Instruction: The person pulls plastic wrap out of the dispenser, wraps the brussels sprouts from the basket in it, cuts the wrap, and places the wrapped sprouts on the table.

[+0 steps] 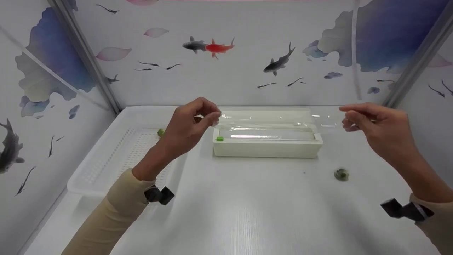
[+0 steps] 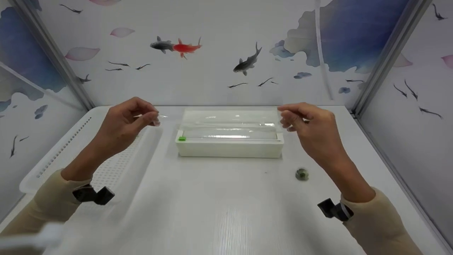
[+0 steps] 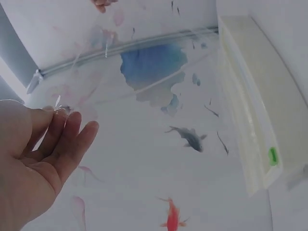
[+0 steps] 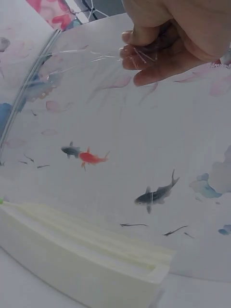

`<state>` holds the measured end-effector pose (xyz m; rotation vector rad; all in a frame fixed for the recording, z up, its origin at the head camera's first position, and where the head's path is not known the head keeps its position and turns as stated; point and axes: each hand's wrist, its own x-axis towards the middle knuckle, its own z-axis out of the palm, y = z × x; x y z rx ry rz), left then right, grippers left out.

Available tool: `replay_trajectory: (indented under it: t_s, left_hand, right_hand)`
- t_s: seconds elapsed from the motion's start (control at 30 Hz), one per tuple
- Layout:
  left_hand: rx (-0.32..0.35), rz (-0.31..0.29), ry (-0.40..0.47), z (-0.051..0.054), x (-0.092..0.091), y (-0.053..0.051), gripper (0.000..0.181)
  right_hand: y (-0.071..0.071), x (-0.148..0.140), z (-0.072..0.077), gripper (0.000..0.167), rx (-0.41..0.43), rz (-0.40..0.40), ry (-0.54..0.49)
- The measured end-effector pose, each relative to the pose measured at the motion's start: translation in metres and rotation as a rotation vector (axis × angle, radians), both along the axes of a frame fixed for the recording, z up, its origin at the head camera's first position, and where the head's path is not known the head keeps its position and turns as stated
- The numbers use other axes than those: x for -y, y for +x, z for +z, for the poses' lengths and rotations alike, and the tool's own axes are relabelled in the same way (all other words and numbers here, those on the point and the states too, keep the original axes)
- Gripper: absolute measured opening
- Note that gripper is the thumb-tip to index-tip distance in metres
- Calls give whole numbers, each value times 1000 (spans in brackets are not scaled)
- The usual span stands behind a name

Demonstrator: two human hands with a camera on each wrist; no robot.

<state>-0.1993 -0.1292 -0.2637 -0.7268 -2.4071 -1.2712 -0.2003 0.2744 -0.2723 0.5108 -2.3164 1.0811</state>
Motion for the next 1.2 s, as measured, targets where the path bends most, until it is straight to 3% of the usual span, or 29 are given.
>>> replay_trajectory:
  t_s: [0.13,0.37,0.47,0.6,0.7,0.9,1.07,1.2]
  left_hand:
    - [79,4,-43,-8,2,19,13]
    - [436,-93,-205,-28,1,47,19]
    - [498,-115,-279,-39,-1,52,23]
    - [537,-106,-298,-53,2,56,17]
    - [567,-118,-278,-66,4,58,13]
    - [671,-164,-156,-97,3,57,14]
    - [765,-136,-23,-121,1,56,27]
    - [806,-91,118,-136,-1,56,33]
  right_hand:
    - [12,-12,-12,16,127,89,76]
    - [29,-24,-34,21,492,60,236]
    - [34,-24,-43,27,631,95,286]
    - [39,-21,-60,31,714,204,309]
    - [44,-19,-75,34,763,254,291]
    - [50,-17,-102,40,869,195,230]
    - [52,-21,-121,42,922,218,147]
    - [51,-18,-132,50,995,164,0]
